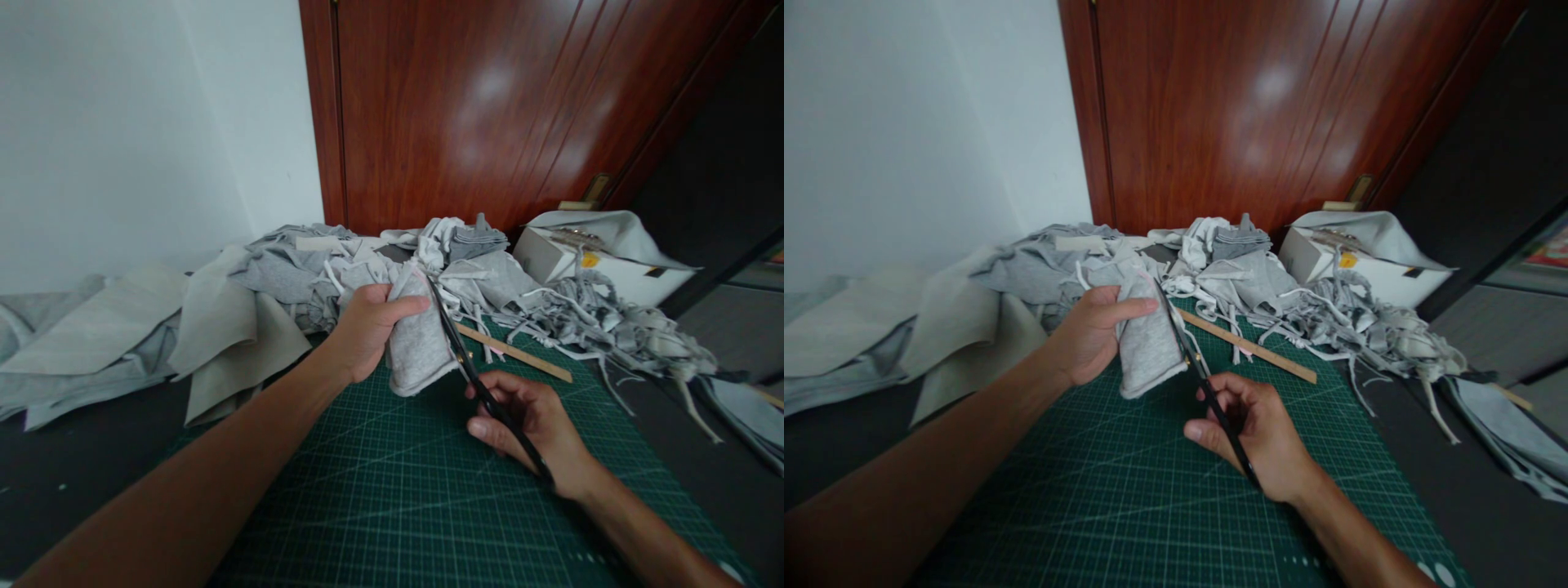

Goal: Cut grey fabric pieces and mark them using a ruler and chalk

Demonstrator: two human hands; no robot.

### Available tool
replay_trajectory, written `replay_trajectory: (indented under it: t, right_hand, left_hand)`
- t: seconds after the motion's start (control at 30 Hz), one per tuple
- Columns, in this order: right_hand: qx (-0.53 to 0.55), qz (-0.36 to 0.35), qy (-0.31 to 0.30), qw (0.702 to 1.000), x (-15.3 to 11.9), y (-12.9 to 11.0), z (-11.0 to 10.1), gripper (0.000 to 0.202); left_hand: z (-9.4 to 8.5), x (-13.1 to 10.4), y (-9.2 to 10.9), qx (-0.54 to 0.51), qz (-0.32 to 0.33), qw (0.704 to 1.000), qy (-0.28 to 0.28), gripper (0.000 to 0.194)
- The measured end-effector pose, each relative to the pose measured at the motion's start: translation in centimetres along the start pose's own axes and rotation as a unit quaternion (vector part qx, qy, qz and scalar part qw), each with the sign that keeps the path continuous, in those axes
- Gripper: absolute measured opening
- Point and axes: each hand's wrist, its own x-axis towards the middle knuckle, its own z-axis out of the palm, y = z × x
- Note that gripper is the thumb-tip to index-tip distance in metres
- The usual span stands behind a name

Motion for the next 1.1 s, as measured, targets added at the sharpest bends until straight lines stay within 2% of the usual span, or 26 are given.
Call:
replay_trajectory:
  t: [0.4,0.73,1.1]
  right_hand:
    - [-0.005,-0.022,-0.026,0.999,-0.1,0.12,-0.09,0.042]
    - [-0.01,-0.016,-0.021,1.0,-0.25,0.0,-0.08,0.04]
    - [-0.027,-0.019,-0.018,0.999,-0.24,0.13,-0.01,0.037]
  left_hand:
    - [0.08,-0.02,0.02,0.014,0.003,1.0,0.004,0.034]
    - [-0.01,-0.05,-0.15,0.025,-0.002,1.0,-0.004,0.025]
    - [-0.03,0.01,0.13,0.016,-0.002,1.0,-0.012,0.027]
